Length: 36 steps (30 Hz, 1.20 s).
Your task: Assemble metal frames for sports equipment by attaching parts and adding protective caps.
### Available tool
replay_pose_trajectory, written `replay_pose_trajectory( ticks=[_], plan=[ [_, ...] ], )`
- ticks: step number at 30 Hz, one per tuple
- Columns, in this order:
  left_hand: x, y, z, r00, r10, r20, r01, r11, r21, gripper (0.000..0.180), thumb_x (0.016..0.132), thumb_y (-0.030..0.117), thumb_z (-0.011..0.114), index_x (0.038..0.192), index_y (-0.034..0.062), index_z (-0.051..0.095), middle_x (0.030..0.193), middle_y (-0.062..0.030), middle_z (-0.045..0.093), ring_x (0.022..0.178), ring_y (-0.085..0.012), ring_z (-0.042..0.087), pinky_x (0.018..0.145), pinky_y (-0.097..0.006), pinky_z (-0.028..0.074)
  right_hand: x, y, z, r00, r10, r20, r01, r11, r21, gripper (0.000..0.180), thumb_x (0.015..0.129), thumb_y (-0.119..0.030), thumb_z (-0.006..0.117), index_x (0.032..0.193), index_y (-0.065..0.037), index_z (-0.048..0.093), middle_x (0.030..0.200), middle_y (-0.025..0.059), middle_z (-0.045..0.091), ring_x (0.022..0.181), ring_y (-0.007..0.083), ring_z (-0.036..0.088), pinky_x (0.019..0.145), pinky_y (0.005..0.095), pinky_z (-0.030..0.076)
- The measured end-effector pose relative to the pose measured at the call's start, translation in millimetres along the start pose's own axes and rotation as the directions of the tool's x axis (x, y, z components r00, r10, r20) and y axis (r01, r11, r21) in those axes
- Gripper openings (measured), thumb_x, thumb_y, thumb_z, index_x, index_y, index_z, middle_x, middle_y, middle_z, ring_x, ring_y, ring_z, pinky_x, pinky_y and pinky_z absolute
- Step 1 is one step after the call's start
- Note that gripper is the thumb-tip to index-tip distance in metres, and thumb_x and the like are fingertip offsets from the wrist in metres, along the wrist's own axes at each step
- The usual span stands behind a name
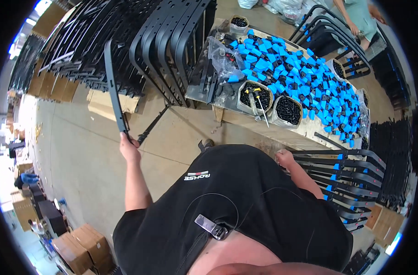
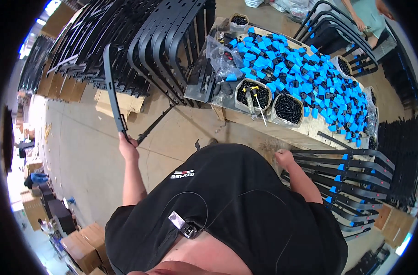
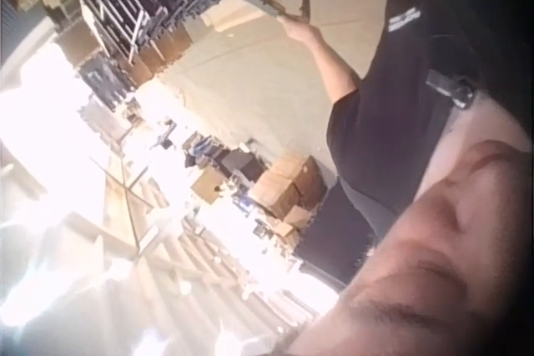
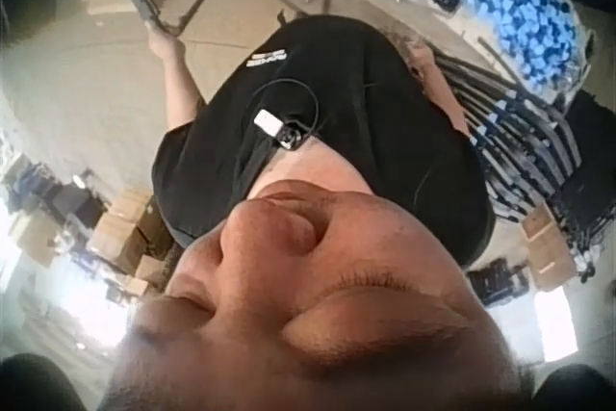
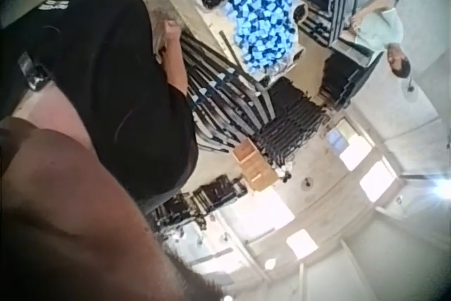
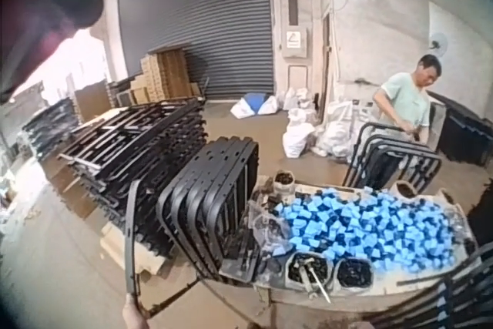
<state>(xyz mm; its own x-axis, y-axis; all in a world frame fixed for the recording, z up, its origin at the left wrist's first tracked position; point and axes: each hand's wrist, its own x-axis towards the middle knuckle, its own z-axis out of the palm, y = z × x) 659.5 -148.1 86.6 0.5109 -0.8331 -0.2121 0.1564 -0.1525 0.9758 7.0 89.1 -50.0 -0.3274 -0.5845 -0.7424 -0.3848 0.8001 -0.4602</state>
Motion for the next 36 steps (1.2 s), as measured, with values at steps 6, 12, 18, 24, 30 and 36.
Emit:
replay_pose_trajectory(
  ticks=[6,12,18,24,30,36],
  plan=[
    [-155.7,-47.7,33.5,0.981,0.111,-0.157,-0.117,0.993,-0.028,0.047,0.106,0.045,0.051,0.072,0.0134,0.046,0.052,0.0002,0.045,0.046,-0.0109,0.041,0.045,-0.028,0.033,-5.0,-3.6,5.3,0.949,-0.289,0.126,0.298,0.953,-0.059,0.029,0.090,-0.033,0.070,0.091,-0.003,0.071,0.075,0.0094,0.071,0.068,0.0177,0.067,0.064,0.0345,0.053],
    [-259.7,-50.3,74.1,0.990,0.014,-0.138,-0.027,0.996,-0.088,0.049,0.107,0.050,0.046,0.080,0.0099,0.052,0.057,-0.0017,0.049,0.052,-0.0129,0.045,0.054,-0.030,0.037,-58.1,-80.7,20.7,0.818,-0.512,0.262,0.533,0.846,-0.012,0.031,0.092,-0.033,0.072,0.103,-0.003,0.070,0.087,0.0113,0.073,0.078,0.0193,0.069,0.073,0.0344,0.055],
    [-312.6,-37.0,97.1,0.829,-0.065,0.556,0.378,0.798,-0.470,0.050,0.108,0.043,0.039,0.120,-0.0015,0.058,0.116,-0.0182,0.066,0.112,-0.0289,0.063,0.106,-0.041,0.040,-118.2,-207.8,46.7,0.545,-0.722,0.427,0.715,0.666,0.212,0.045,0.090,-0.036,0.076,0.118,-0.003,0.065,0.111,0.0139,0.070,0.101,0.0212,0.068,0.090,0.0348,0.054],
    [-277.9,9.9,68.0,0.875,0.222,0.430,-0.415,0.800,0.433,0.033,0.097,0.022,0.065,0.119,-0.0035,0.064,0.123,-0.0179,0.067,0.112,-0.0240,0.063,0.094,-0.036,0.050,-138.4,-240.9,72.2,0.554,-0.720,0.418,0.746,0.652,0.134,0.056,0.083,-0.033,0.080,0.123,0.003,0.062,0.097,0.0147,0.071,0.090,0.0245,0.069,0.083,0.0379,0.054],
    [-174.7,65.5,-4.9,0.770,0.634,0.070,-0.588,0.662,0.465,0.033,0.095,0.016,0.066,0.123,-0.0015,0.060,0.122,-0.0130,0.063,0.110,-0.0211,0.059,0.093,-0.034,0.047,-137.7,-221.6,45.4,0.507,-0.785,0.355,0.840,0.543,0.001,0.035,0.083,-0.019,0.076,0.112,-0.004,0.065,0.087,0.0141,0.069,0.079,0.0254,0.065,0.077,0.0377,0.052],
    [-165.1,138.0,36.8,0.510,0.726,0.461,-0.854,0.368,0.367,0.026,0.097,0.013,0.060,0.118,-0.0015,0.062,0.110,-0.0104,0.065,0.092,-0.0181,0.058,0.087,-0.031,0.048,-117.7,-160.6,46.3,0.607,-0.795,0.001,0.788,0.601,0.136,0.031,0.075,-0.018,0.085,0.090,-0.004,0.063,0.077,0.0127,0.064,0.072,0.0210,0.061,0.069,0.0373,0.049]
  ],
)
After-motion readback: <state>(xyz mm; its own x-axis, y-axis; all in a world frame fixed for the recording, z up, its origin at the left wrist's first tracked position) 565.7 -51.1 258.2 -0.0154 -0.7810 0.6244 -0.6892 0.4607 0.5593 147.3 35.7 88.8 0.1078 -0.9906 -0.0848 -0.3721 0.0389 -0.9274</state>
